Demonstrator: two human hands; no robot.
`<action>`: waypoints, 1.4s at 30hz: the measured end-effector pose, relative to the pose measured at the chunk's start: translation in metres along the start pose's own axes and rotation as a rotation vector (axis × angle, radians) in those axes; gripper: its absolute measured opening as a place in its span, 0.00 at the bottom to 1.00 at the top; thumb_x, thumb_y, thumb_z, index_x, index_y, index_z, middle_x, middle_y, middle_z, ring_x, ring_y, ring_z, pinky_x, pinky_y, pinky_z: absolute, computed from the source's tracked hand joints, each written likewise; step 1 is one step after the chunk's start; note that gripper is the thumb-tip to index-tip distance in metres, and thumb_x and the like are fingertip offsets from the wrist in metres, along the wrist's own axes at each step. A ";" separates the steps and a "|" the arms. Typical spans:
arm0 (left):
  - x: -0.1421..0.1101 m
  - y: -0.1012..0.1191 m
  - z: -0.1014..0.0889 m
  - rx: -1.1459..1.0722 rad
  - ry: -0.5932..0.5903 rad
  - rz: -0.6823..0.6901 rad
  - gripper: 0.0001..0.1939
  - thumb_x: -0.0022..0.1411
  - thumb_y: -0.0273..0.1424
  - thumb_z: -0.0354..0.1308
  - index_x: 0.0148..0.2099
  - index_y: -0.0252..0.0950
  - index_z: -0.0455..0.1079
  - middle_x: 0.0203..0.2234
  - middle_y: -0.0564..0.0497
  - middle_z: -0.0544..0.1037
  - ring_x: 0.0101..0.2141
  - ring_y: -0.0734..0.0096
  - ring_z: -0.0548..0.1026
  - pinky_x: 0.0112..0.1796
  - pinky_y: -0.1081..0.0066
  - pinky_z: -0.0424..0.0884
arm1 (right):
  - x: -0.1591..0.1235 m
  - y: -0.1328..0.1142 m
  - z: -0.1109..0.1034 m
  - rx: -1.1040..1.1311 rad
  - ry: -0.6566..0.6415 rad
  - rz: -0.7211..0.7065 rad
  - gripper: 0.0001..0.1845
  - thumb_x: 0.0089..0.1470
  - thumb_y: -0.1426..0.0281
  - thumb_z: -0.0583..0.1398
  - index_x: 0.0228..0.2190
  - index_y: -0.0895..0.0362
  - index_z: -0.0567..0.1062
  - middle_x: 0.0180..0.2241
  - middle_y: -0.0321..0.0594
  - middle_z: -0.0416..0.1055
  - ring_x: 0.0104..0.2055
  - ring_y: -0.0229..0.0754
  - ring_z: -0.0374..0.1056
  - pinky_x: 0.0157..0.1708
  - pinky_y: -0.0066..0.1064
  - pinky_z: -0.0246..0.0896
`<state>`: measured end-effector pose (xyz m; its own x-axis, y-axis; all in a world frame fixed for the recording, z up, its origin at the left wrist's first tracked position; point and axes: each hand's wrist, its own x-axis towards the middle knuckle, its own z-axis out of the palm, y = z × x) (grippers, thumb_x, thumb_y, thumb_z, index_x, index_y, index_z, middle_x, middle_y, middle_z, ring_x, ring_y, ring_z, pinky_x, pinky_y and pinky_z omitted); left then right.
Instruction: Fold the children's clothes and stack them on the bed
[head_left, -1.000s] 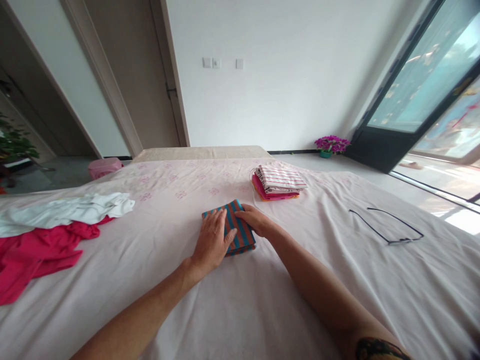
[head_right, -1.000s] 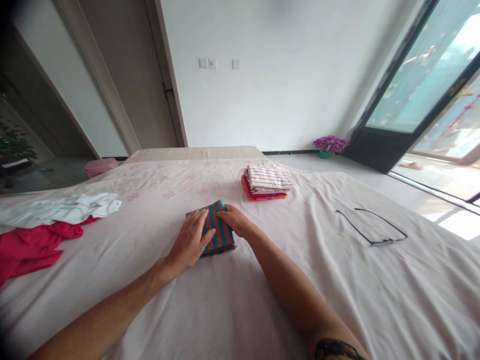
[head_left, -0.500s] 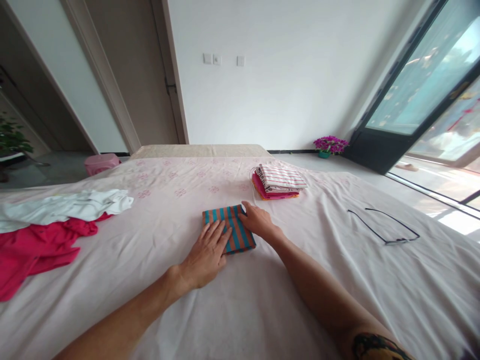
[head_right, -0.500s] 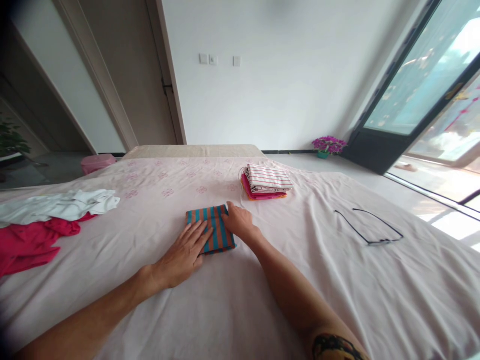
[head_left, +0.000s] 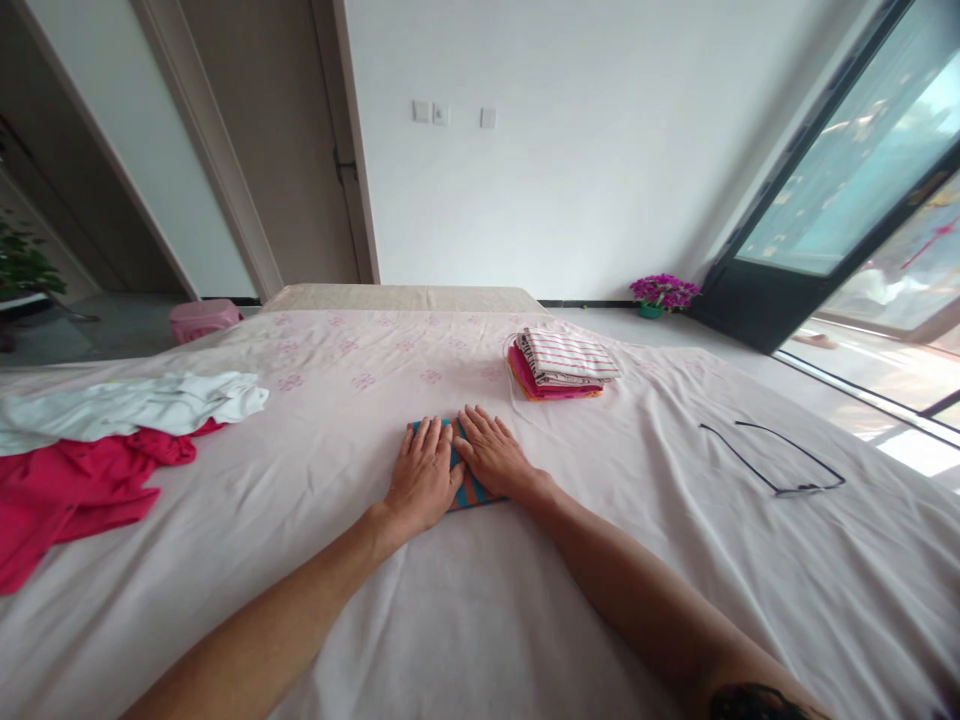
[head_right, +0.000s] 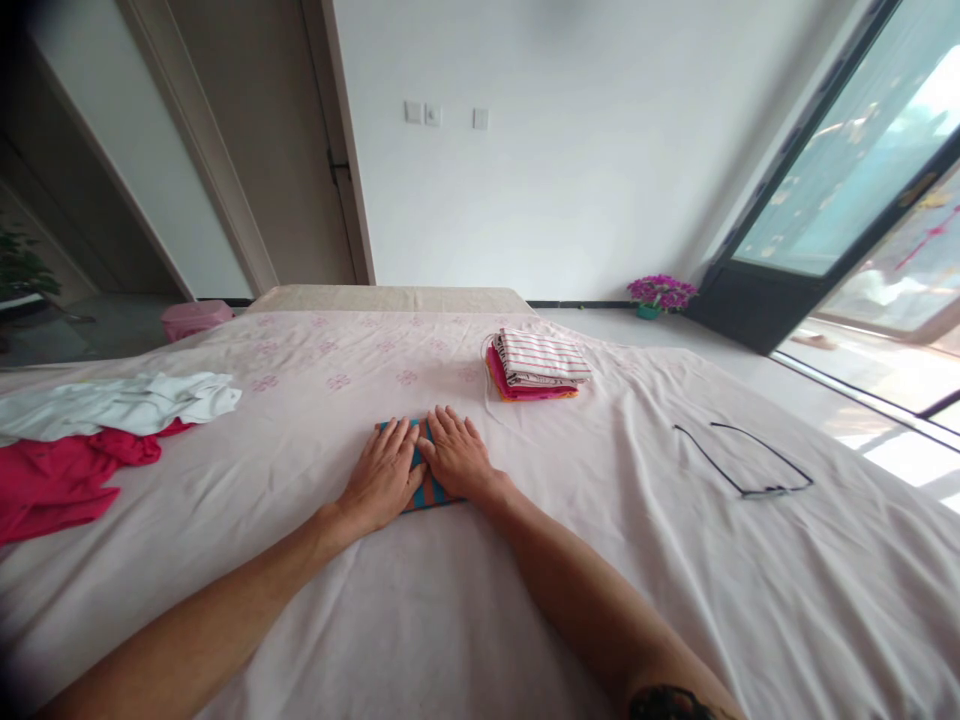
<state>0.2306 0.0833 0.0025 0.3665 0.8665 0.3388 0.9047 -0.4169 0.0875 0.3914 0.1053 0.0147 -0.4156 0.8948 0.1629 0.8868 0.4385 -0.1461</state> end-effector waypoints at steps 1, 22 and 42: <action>-0.002 -0.001 -0.001 0.003 -0.004 0.013 0.31 0.68 0.40 0.48 0.66 0.26 0.58 0.65 0.34 0.61 0.66 0.48 0.55 0.64 0.47 0.51 | 0.000 0.002 0.000 -0.003 -0.001 0.017 0.30 0.69 0.59 0.43 0.66 0.61 0.56 0.69 0.48 0.48 0.71 0.49 0.42 0.66 0.47 0.42; -0.056 -0.081 -0.004 -0.253 0.160 -0.152 0.22 0.63 0.29 0.51 0.59 0.32 0.65 0.55 0.40 0.73 0.57 0.58 0.69 0.60 0.55 0.64 | 0.002 0.034 -0.030 0.338 -0.095 0.439 0.32 0.56 0.50 0.58 0.54 0.59 0.71 0.45 0.48 0.77 0.43 0.48 0.73 0.41 0.33 0.64; -0.058 -0.081 -0.004 -0.218 0.084 -0.123 0.21 0.64 0.31 0.50 0.58 0.35 0.69 0.58 0.42 0.71 0.60 0.57 0.66 0.61 0.54 0.61 | 0.003 0.014 -0.029 1.292 -0.091 0.342 0.16 0.48 0.65 0.65 0.39 0.58 0.77 0.37 0.41 0.80 0.42 0.47 0.76 0.42 0.36 0.72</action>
<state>0.1351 0.0664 -0.0209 0.2288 0.8923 0.3892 0.8701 -0.3667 0.3292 0.4090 0.1115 0.0417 -0.2695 0.9548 -0.1251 0.1435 -0.0886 -0.9857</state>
